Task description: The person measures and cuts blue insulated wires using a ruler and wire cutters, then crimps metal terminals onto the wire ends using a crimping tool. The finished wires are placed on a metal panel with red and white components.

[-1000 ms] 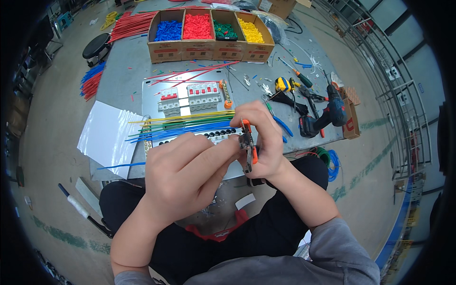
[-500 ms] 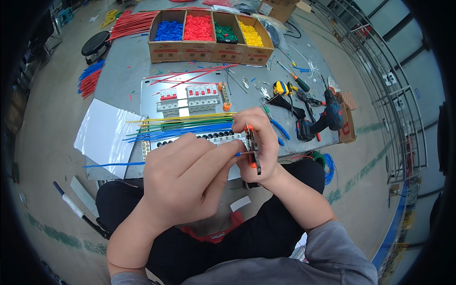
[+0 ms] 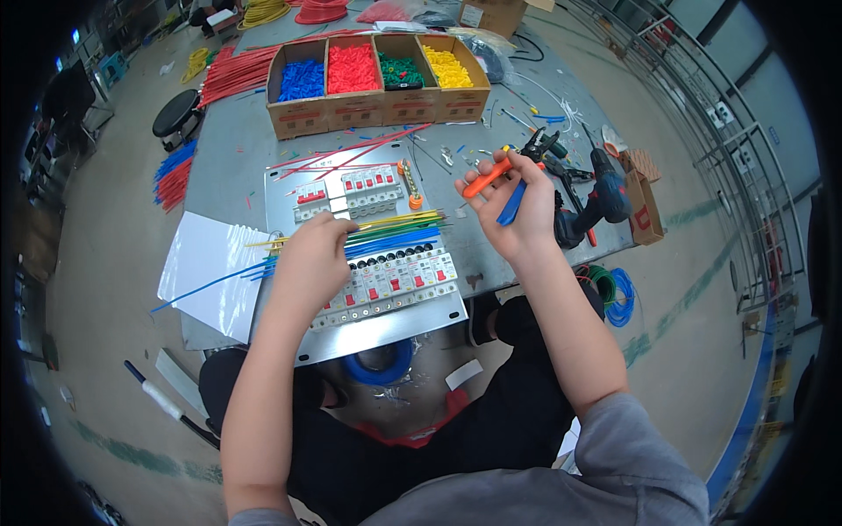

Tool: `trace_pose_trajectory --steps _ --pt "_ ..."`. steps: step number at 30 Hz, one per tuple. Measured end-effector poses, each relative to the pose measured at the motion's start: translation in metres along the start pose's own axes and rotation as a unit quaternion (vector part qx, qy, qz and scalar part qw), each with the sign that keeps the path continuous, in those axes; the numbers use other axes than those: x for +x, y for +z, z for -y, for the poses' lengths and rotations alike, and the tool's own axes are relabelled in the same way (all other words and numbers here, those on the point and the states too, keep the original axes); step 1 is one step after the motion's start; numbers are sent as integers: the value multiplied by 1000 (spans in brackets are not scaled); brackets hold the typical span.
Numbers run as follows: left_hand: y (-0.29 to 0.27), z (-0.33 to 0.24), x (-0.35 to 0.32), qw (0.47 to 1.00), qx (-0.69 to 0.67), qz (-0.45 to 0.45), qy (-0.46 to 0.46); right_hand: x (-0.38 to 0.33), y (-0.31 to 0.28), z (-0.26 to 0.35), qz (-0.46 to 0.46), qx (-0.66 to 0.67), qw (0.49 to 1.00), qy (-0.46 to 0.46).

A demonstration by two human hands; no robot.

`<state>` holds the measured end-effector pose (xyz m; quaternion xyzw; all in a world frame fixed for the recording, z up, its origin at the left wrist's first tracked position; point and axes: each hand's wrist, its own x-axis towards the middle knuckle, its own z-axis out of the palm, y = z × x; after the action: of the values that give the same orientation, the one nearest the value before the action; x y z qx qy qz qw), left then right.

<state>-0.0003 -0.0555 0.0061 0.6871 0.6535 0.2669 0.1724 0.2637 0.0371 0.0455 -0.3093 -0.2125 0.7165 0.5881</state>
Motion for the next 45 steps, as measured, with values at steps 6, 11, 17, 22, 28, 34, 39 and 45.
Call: trace_pose_trajectory --steps 6,11,17,22,28,34,39,45 --pt "43 10 22 994 75 79 17 -4 4 1 15 49 998 36" --pt "50 12 32 990 67 124 -8 -11 11 15 12 70 997 43" --pt "52 21 39 988 58 140 -27 -23 10 28 44 75 995 55" --pt "56 32 42 990 54 133 -10 -29 5 32 65 82 991 83" --pt "54 27 41 990 18 139 6 -33 10 29 93 92 985 111" --pt "32 31 31 996 63 68 15 -38 19 28 120 64 983 123" --pt "-24 54 16 977 93 182 -65 -37 10 29 116 62 984 120" --pt "-37 82 -14 970 120 192 -93 -40 9 24 75 2 992 106"
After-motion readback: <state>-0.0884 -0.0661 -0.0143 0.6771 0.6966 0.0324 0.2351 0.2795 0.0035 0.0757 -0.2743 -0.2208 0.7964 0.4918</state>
